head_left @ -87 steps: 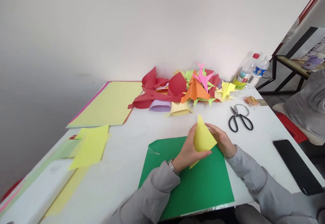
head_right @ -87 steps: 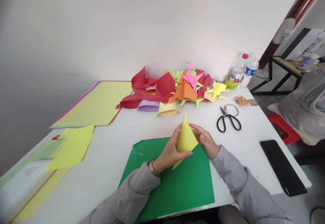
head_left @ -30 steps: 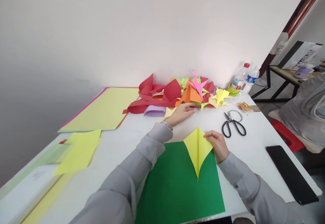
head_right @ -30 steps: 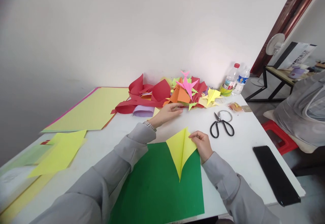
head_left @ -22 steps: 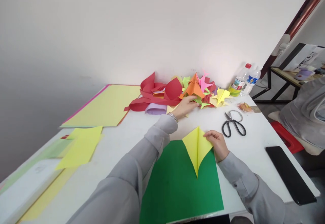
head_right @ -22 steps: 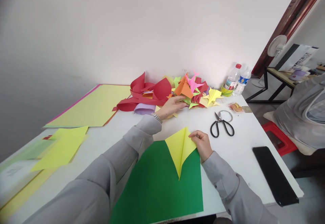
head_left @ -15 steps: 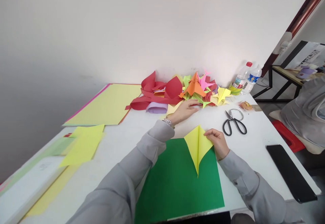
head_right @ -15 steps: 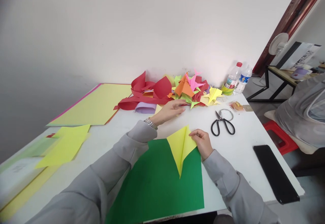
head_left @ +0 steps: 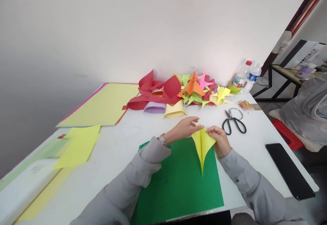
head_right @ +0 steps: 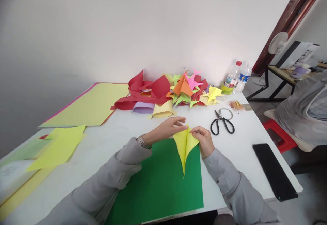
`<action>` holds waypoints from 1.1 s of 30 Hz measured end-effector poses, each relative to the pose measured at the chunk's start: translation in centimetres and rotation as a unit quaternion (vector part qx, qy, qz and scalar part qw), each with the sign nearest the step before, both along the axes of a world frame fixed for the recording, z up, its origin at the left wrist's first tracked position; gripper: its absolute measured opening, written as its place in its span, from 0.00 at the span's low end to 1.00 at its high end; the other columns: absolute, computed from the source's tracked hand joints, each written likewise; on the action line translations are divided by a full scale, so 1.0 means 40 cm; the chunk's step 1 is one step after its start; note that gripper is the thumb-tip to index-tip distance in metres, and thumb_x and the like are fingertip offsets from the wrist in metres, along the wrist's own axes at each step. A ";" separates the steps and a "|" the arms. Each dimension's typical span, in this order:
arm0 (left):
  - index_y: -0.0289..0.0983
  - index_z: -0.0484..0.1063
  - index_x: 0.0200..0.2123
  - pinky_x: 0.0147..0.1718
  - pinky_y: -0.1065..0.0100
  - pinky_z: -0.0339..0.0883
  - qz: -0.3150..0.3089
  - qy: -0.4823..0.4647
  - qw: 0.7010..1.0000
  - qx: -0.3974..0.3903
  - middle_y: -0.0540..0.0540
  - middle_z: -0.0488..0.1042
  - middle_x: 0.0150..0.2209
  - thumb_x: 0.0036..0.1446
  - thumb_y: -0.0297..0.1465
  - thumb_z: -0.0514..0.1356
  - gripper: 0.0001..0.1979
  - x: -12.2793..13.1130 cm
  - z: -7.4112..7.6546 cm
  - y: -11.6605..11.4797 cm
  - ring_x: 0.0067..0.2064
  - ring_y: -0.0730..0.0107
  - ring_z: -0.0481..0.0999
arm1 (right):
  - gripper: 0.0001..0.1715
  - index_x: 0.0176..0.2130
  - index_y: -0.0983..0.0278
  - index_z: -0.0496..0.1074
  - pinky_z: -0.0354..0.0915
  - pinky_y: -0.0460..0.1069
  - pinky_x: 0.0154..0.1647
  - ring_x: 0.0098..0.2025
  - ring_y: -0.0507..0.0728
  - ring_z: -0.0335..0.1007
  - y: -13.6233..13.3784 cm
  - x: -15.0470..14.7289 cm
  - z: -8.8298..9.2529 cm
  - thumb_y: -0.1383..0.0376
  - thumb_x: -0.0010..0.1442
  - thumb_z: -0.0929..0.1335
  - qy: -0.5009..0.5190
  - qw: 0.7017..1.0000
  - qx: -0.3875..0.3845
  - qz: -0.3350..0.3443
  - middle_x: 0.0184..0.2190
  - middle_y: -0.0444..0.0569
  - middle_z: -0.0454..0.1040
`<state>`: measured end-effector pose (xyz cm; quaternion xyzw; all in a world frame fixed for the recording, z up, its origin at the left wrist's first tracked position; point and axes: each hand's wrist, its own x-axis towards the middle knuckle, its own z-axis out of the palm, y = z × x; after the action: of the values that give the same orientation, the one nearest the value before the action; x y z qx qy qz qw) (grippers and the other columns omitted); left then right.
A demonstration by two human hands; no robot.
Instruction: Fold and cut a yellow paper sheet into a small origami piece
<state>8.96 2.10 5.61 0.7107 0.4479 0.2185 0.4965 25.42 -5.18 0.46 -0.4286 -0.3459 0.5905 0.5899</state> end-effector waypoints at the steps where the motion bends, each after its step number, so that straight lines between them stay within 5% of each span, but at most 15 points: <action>1: 0.32 0.69 0.53 0.44 0.59 0.68 0.003 -0.023 0.999 -0.036 0.33 0.69 0.55 0.44 0.41 0.67 0.33 -0.014 -0.002 -0.016 0.49 0.51 0.74 | 0.03 0.25 0.62 0.75 0.59 0.46 0.27 0.23 0.51 0.64 -0.002 0.001 0.004 0.67 0.44 0.72 0.008 1.000 0.011 0.006 0.20 0.41 0.72; 4: 0.35 0.66 0.55 0.44 0.61 0.69 -0.093 -0.178 0.963 -0.180 0.36 0.71 0.53 0.47 0.35 0.67 0.31 -0.058 -0.013 -0.057 0.49 0.55 0.74 | 0.05 0.27 0.62 0.75 0.61 0.47 0.28 0.25 0.51 0.65 -0.010 0.000 0.014 0.63 0.46 0.73 -0.016 0.998 0.042 0.039 0.23 0.42 0.73; 7: 0.37 0.65 0.55 0.39 0.63 0.71 -0.094 -0.264 0.917 -0.284 0.38 0.74 0.50 0.46 0.30 0.67 0.31 -0.097 -0.031 -0.078 0.44 0.57 0.77 | 0.08 0.29 0.62 0.76 0.61 0.47 0.28 0.25 0.51 0.65 -0.017 -0.001 0.017 0.61 0.48 0.74 -0.073 0.992 0.063 0.076 0.24 0.43 0.74; 18: 0.35 0.71 0.51 0.37 0.64 0.72 -0.051 -0.365 0.846 -0.386 0.38 0.78 0.43 0.44 0.23 0.67 0.28 -0.163 -0.087 -0.083 0.39 0.59 0.79 | 0.07 0.31 0.60 0.77 0.63 0.45 0.28 0.25 0.50 0.65 -0.013 0.009 -0.001 0.61 0.50 0.74 -0.150 0.986 0.064 0.026 0.25 0.43 0.74; 25: 0.32 0.76 0.43 0.40 0.65 0.71 -0.035 -0.360 0.842 -0.401 0.37 0.79 0.41 0.48 0.28 0.67 0.16 -0.145 -0.089 -0.091 0.38 0.63 0.79 | 0.07 0.32 0.60 0.78 0.67 0.48 0.33 0.32 0.53 0.70 -0.017 0.008 0.006 0.61 0.50 0.74 -0.193 0.978 0.061 0.043 0.31 0.47 0.77; 33: 0.31 0.77 0.40 0.42 0.62 0.70 0.023 -0.340 0.876 -0.341 0.38 0.80 0.40 0.47 0.34 0.68 0.17 -0.144 -0.092 -0.088 0.40 0.60 0.78 | 0.11 0.31 0.62 0.77 0.65 0.47 0.26 0.26 0.52 0.66 0.004 0.028 -0.005 0.61 0.44 0.76 -0.237 0.965 0.041 -0.105 0.27 0.46 0.76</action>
<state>3.20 -1.42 1.93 0.3687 0.3147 0.2916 0.8246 26.55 -5.01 0.27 -0.5655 -0.4524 0.3923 0.5671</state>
